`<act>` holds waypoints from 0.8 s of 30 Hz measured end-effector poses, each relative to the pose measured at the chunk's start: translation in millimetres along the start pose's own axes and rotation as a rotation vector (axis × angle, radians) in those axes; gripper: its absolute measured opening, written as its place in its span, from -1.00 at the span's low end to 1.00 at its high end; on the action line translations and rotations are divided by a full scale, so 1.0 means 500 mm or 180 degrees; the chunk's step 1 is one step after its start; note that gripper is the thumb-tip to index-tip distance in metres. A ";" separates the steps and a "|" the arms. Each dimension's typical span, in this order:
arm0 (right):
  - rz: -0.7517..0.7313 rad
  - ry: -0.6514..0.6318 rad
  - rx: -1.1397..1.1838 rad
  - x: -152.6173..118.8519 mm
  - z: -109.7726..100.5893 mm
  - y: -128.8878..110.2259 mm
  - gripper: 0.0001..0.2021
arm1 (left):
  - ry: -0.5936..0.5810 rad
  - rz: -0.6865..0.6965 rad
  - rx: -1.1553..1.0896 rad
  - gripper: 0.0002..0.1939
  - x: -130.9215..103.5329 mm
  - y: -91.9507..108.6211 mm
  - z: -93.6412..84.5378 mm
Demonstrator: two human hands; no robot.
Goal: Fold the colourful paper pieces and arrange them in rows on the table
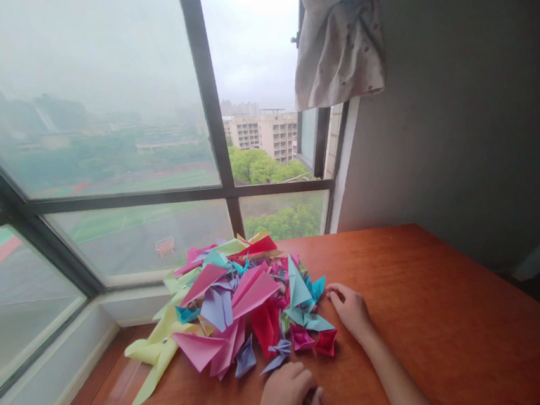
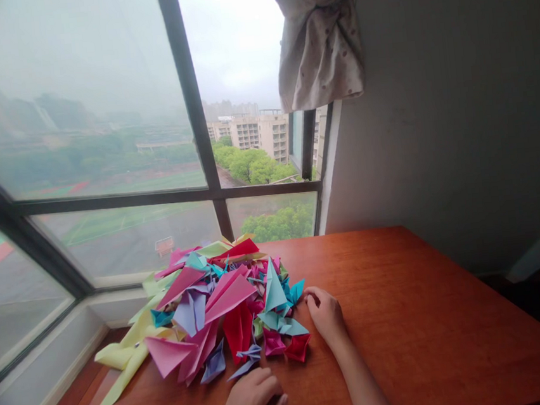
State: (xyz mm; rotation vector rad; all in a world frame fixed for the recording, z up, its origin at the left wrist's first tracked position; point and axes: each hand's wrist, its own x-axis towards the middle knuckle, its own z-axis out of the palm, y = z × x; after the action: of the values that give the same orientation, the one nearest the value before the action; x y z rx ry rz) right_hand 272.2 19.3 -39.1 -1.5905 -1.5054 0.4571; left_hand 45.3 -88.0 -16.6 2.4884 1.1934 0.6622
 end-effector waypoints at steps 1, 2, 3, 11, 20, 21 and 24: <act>0.0000 0.0006 -0.0001 0.000 0.000 0.000 -0.73 | 0.0006 0.0001 -0.0009 -0.87 0.000 0.000 0.000; -0.0001 0.0013 -0.0002 0.000 0.000 0.000 -0.73 | 0.0013 -0.0001 -0.0019 -0.87 0.000 0.001 -0.001; -0.0002 0.0020 -0.0001 0.000 0.000 0.000 -0.73 | 0.0019 -0.0001 -0.0030 -0.87 0.000 0.002 -0.002; 0.0027 0.0021 0.0017 0.001 0.000 -0.003 -0.71 | 0.0050 0.0000 -0.0008 -0.87 0.001 0.009 -0.011; 0.0011 0.0015 0.0020 0.000 0.001 -0.002 -0.71 | 0.0033 -0.0015 -0.0018 -0.87 0.001 0.009 -0.012; 0.0004 0.0008 0.0036 0.000 0.001 -0.001 -0.70 | 0.0019 -0.0024 -0.0017 -0.87 0.001 0.009 -0.011; 0.0004 -0.0024 0.0041 0.000 0.002 0.001 -0.70 | -0.0026 -0.0062 0.0000 -0.87 0.001 0.010 -0.011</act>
State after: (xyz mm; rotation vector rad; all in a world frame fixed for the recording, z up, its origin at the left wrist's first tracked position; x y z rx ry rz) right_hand 271.7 19.5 -39.8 -1.5813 -1.5043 0.4732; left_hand 45.7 -90.1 -9.4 2.4740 1.2130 0.6466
